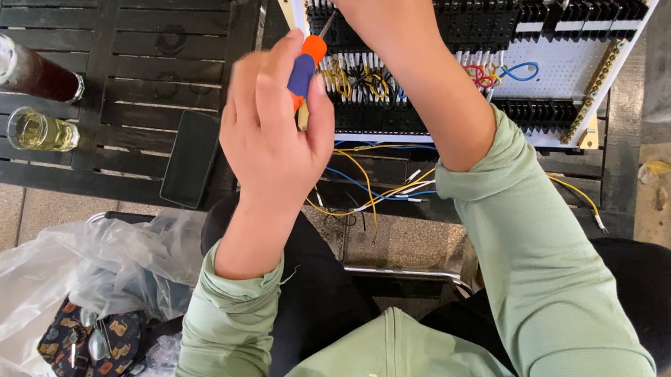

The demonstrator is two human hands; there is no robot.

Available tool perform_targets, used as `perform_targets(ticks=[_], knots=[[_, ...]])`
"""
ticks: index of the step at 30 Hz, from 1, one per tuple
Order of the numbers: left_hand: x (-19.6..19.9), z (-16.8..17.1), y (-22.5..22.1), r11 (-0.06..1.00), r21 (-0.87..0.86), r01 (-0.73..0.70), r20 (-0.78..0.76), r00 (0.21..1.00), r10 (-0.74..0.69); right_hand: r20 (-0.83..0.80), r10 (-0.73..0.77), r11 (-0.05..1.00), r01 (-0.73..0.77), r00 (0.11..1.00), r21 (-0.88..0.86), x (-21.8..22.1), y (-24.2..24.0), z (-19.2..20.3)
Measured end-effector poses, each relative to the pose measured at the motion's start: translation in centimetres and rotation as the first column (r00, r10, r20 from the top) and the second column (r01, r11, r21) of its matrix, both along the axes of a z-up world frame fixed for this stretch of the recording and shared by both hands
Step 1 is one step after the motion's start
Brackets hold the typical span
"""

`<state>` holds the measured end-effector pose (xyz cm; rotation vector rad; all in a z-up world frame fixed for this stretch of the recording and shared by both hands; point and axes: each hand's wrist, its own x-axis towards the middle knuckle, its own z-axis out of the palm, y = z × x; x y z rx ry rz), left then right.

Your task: Connecting various colored wires to a terminal block using a punch-down tool.

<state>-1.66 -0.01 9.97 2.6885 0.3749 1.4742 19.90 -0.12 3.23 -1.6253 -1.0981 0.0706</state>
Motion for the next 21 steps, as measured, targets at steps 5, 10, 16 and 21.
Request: perform_targets(ticks=[5, 10, 16, 21], knots=[[0.5, -0.2, 0.1, 0.989, 0.064, -0.132, 0.005, 0.991, 0.132, 0.041, -0.014, 1.0, 0.015, 0.999, -0.025, 0.5, 0.0, -1.0], [-0.1, -0.1, -0.5, 0.997, 0.044, -0.064, -0.081, 0.994, 0.067, -0.017, -0.036, 0.996, 0.035, 0.999, -0.088, 0.6, -0.3, -0.6], [-0.3, -0.7, -1.4, 0.998, 0.014, -0.061, -0.121, 0.991, 0.062, -0.059, -0.027, 0.995, 0.021, 0.998, -0.095, 0.5, -0.2, -0.6], [0.0, -0.3, -0.6, 0.994, 0.056, -0.097, -0.074, 0.992, 0.101, -0.023, -0.029, 0.997, 0.027, 0.999, -0.075, 0.4, -0.2, -0.9]])
